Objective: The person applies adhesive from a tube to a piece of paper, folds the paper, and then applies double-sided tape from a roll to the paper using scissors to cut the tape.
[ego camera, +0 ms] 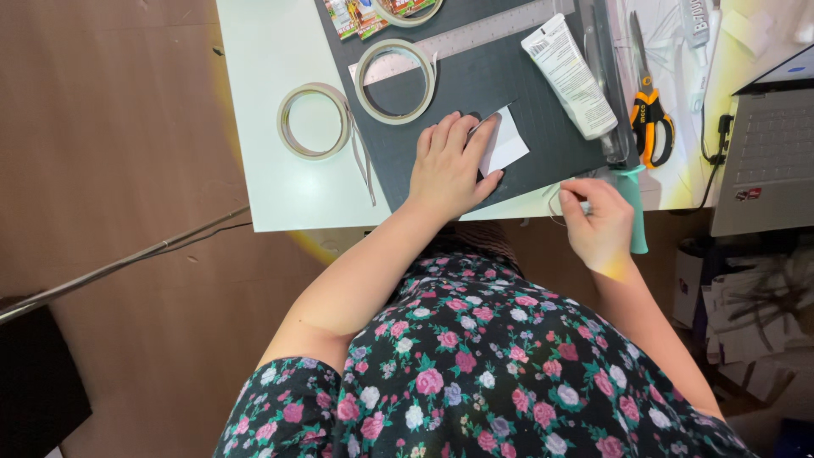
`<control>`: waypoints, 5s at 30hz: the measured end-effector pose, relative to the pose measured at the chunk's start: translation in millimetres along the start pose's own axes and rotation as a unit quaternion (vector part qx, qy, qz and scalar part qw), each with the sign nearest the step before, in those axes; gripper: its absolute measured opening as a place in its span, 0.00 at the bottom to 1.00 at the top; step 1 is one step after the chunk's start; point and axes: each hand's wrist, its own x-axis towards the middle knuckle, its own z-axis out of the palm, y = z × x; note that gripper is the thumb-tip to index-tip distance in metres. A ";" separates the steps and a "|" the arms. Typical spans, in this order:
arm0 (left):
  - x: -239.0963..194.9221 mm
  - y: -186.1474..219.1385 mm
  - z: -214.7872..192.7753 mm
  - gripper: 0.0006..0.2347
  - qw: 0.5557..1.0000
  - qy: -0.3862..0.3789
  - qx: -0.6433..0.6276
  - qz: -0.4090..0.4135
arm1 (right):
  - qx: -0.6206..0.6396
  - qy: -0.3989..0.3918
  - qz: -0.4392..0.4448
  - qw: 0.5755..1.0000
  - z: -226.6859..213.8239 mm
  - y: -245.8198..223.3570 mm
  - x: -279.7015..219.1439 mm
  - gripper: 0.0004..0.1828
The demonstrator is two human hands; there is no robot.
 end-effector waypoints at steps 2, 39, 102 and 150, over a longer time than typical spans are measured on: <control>0.0 0.3 1.1 0.31 1.000 0.017 -0.001 0.001 | -0.054 -0.004 -0.024 0.998 -1.1 1.1 -6.1 0.05; -5.3 -0.2 23.5 0.13 0.984 0.179 0.001 0.017 | 0.155 0.042 0.014 0.987 76.0 -2.4 87.6 0.17; -53.9 -7.0 -26.9 0.06 0.969 0.122 -0.198 -0.087 | 0.515 -0.128 -0.019 0.847 122.0 -31.9 104.0 0.17; -62.3 4.0 -27.0 0.05 0.960 0.188 0.081 0.189 | 0.177 0.050 0.071 0.980 109.9 -46.3 70.3 0.13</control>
